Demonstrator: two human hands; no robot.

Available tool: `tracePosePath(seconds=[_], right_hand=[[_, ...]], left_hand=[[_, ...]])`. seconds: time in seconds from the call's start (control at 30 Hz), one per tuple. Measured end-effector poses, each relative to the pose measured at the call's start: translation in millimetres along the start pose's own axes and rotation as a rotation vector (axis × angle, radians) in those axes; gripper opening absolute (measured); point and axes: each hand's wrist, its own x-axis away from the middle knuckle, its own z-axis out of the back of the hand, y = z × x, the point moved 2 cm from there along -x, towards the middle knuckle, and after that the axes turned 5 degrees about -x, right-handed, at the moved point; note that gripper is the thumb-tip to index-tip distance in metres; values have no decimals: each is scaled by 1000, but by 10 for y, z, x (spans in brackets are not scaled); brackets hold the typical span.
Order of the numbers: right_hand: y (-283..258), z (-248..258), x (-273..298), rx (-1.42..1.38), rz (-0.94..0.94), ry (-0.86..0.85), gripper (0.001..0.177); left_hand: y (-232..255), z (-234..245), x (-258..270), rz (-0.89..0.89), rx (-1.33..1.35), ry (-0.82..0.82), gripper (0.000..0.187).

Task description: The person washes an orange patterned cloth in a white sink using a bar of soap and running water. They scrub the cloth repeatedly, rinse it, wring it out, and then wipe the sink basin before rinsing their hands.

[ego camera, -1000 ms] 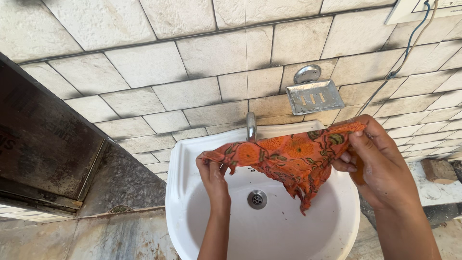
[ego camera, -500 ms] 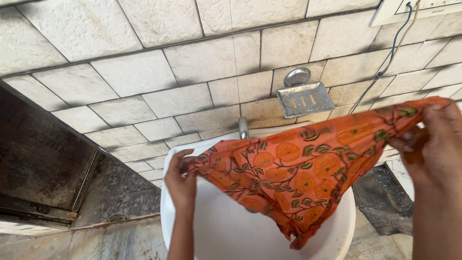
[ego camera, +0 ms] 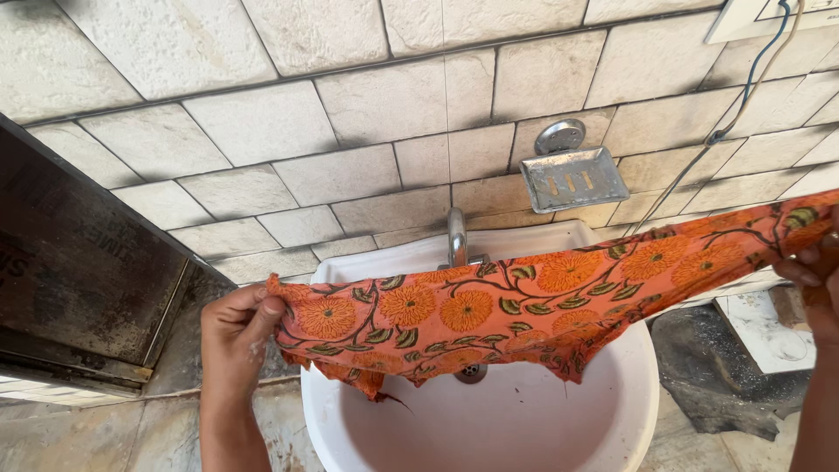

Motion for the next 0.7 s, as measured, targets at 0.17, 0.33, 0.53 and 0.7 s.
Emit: tracePosePath(seconds=[0.17,0.33,0.53,0.7], right_hand=[[126,691,-194,-49,-15,-68,11],[20,302,-174,65,-32,9,16],[-323,-984,-20,389,-151,121,22],[-381,-1943,219,528,-443,142,31]], left_hand=[[415,-154,1,-120,54,258,16],[802,-343,22,-158,336,352,20],[699,-422,-248,72,-129,328,15],[392,-774,-256,209,-28,297,8]])
